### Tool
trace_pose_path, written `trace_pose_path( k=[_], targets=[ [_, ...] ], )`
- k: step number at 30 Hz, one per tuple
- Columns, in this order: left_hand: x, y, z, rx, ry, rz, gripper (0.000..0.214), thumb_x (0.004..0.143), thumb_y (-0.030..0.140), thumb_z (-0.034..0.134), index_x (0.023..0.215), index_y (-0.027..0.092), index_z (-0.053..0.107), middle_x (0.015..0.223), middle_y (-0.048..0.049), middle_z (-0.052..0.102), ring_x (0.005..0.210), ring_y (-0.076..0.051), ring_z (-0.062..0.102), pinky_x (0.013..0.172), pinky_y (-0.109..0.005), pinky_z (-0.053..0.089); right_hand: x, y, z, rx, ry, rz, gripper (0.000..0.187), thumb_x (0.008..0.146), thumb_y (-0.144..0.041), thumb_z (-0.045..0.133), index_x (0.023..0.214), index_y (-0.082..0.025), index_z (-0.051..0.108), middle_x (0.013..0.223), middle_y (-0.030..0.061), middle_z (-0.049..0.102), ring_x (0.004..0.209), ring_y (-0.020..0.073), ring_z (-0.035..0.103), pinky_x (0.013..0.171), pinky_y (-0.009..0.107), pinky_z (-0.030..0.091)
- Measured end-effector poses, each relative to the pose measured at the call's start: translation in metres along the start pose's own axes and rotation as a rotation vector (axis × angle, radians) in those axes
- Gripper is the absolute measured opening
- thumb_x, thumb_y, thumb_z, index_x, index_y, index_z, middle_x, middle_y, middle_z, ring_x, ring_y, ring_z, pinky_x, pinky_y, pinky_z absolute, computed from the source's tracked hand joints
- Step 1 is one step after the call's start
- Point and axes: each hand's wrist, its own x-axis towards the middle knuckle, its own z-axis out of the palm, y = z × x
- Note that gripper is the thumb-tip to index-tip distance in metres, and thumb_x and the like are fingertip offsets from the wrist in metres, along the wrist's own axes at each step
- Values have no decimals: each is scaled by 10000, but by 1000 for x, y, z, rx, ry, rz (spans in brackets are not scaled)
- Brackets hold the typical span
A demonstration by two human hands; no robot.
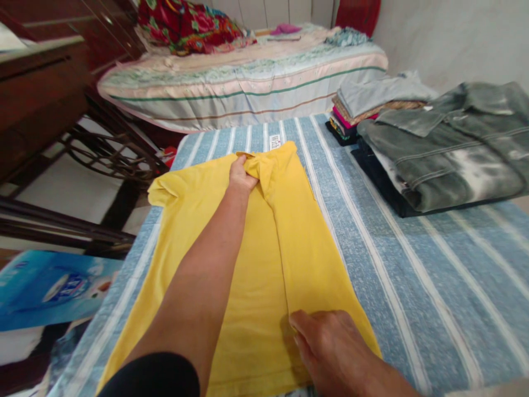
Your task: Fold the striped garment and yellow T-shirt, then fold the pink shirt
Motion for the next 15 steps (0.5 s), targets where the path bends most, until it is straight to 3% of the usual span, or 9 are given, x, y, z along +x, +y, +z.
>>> trace_pose_path(
  k=[5,9,15],
  targets=[
    [0,5,4,13,39,-6,242,909,228,379,938,112,589,799,-94,688,819,-202,670,786,-311,539,3,-2,4,1,4,-82,193,740,-96,480,842,-212,597,683,5,686,596,161,639,480,255,223],
    [0,4,0,18,68,-13,242,898,200,377,956,101,590,813,-111,689,805,-217,671,776,-330,542,12,-4,13,-44,-19,-58,205,694,-116,510,828,-222,623,661,9,690,578,172,640,455,261,212],
    [-3,11,-3,9,81,12,242,905,243,383,953,139,597,765,-71,687,777,-203,674,752,-318,547,17,-1,18,20,-4,-123,127,737,-188,527,775,-229,641,604,-16,672,489,125,599,405,261,152]
  ],
)
